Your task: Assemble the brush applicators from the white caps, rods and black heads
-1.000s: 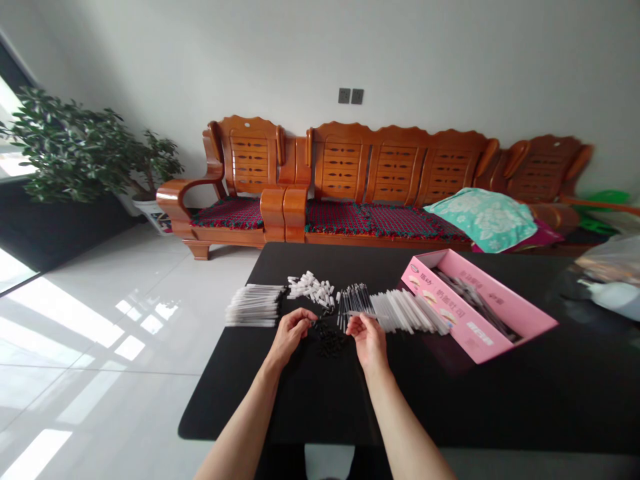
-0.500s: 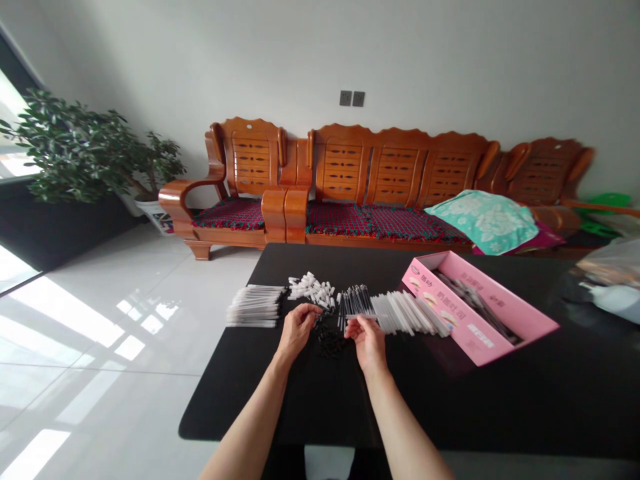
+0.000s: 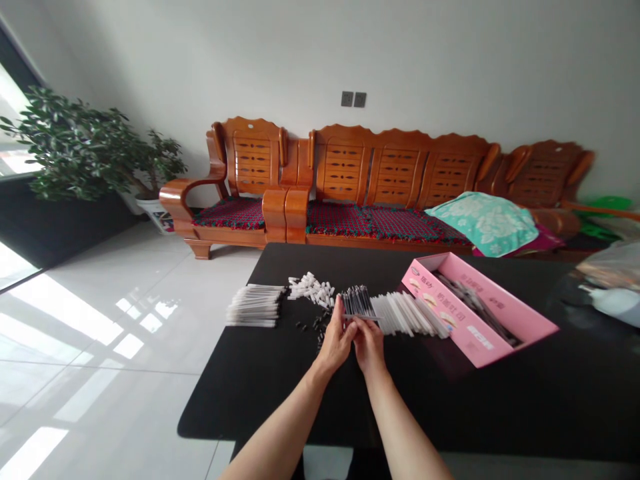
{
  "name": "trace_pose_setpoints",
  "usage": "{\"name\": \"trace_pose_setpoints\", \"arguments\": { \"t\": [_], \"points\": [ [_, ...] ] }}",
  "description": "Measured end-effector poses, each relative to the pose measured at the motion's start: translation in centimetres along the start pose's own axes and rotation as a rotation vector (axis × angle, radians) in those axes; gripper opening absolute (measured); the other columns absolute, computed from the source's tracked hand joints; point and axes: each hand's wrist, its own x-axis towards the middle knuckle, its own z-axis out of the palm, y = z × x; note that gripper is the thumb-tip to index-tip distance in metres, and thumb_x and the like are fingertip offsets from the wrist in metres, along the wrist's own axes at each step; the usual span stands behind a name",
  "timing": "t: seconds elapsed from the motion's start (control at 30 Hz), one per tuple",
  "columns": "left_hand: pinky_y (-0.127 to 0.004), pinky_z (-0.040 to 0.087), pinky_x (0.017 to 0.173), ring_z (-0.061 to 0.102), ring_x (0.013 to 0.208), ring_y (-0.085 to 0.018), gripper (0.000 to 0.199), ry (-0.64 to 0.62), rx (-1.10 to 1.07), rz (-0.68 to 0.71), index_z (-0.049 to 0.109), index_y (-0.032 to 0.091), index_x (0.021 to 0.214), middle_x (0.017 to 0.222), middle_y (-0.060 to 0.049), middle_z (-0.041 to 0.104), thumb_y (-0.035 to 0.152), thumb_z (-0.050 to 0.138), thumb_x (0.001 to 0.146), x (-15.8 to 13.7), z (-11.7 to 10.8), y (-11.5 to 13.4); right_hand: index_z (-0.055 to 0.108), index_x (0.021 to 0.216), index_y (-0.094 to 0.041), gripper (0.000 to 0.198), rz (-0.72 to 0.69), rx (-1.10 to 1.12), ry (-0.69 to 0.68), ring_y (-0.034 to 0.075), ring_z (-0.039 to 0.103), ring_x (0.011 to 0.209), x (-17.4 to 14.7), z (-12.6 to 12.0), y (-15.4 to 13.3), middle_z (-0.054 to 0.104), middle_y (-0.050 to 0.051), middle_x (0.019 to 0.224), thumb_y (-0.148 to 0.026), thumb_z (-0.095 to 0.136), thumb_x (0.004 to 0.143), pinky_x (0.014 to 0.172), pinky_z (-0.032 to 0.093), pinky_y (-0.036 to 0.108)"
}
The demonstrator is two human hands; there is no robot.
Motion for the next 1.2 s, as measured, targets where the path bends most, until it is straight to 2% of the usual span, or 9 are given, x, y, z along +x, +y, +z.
{"name": "trace_pose_setpoints", "arguments": {
  "t": [0.07,0.17,0.23,0.33,0.4,0.5,0.83,0.97,1.2],
  "points": [
    [-0.044,0.025,0.119,0.025,0.147,-0.027,0.074,-0.014,0.032,0.006,0.019,0.022,0.156,0.162,-0.013,0.022,0.041,0.052,0.093,0.1,0.1,0.1,0.073,0.073,-0.017,0.012,0.000,0.018,0.004,0.018,0.070,0.066,0.1,-0.1,0.0,0.074,0.002,0.070,-0.023,0.080,0.066,0.060,0.056,0.027],
    [-0.043,0.033,0.115,0.030,0.145,-0.027,0.065,-0.005,0.102,0.026,0.032,0.024,0.152,0.158,-0.011,0.031,0.037,0.054,0.092,0.2,-1.1,0.4,0.072,0.071,-0.017,0.012,0.027,0.056,0.016,0.016,0.067,0.058,0.4,-0.6,-0.1,0.072,0.002,0.065,-0.024,0.080,0.066,0.054,0.054,0.027],
    [-0.042,0.042,0.107,0.044,0.136,-0.027,0.055,0.067,0.189,0.043,0.046,0.023,0.143,0.148,-0.011,0.047,0.030,0.057,0.089,0.3,-3.0,0.8,0.072,0.071,-0.015,0.013,0.048,0.071,0.017,0.016,0.065,0.053,0.6,-0.9,-0.1,0.072,0.003,0.063,-0.025,0.080,0.066,0.049,0.053,0.027],
    [-0.036,0.051,0.090,0.064,0.102,-0.023,0.033,0.251,0.461,0.023,0.068,0.019,0.115,0.113,-0.010,0.067,0.015,0.054,0.085,0.4,-6.6,1.5,0.072,0.071,-0.014,0.014,0.037,0.076,-0.006,0.015,0.063,0.052,0.5,-1.0,-0.2,0.072,0.004,0.063,-0.025,0.080,0.067,0.047,0.053,0.026],
    [-0.034,0.051,0.086,0.065,0.091,-0.021,0.028,0.312,0.669,-0.012,0.072,0.018,0.101,0.100,-0.009,0.068,0.011,0.050,0.085,0.3,-9.1,2.0,0.072,0.070,-0.014,0.014,0.029,0.081,-0.028,0.014,0.063,0.051,0.3,-0.8,-0.2,0.072,0.004,0.064,-0.025,0.079,0.068,0.047,0.053,0.026],
    [-0.032,0.049,0.082,0.065,0.088,-0.021,0.027,0.288,0.866,-0.092,0.072,0.018,0.100,0.097,-0.008,0.068,0.010,0.051,0.084,-0.3,-11.6,2.2,0.072,0.070,-0.014,0.014,0.025,0.086,-0.042,0.014,0.063,0.051,0.1,-0.6,-0.3,0.072,0.004,0.064,-0.025,0.079,0.070,0.047,0.053,0.026],
    [-0.029,0.044,0.074,0.063,0.079,-0.019,0.019,0.163,0.983,-0.159,0.074,0.018,0.092,0.086,-0.006,0.066,0.013,0.059,0.081,-1.5,-11.9,1.7,0.072,0.070,-0.014,0.014,0.021,0.076,-0.045,0.015,0.064,0.052,0.3,-0.9,-0.2,0.072,0.003,0.063,-0.025,0.080,0.069,0.047,0.054,0.026],
    [-0.029,0.045,0.075,0.064,0.079,-0.019,0.018,0.227,0.824,-0.160,0.074,0.019,0.088,0.086,-0.005,0.069,0.014,0.059,0.081,-1.0,-11.3,1.8,0.071,0.070,-0.014,0.014,0.023,0.069,-0.044,0.015,0.064,0.051,0.3,-0.8,-0.2,0.072,0.003,0.063,-0.025,0.079,0.069,0.047,0.054,0.026],
    [-0.025,0.048,0.055,0.061,0.056,-0.015,0.028,0.174,-0.069,-0.339,0.071,0.014,0.088,0.064,-0.002,0.067,0.032,0.075,0.068,0.9,-7.0,2.0,0.069,0.072,-0.015,0.016,0.026,0.018,-0.030,0.016,0.064,0.052,0.1,-0.4,-0.2,0.071,0.003,0.063,-0.026,0.080,0.068,0.044,0.053,0.026]
  ]
}}
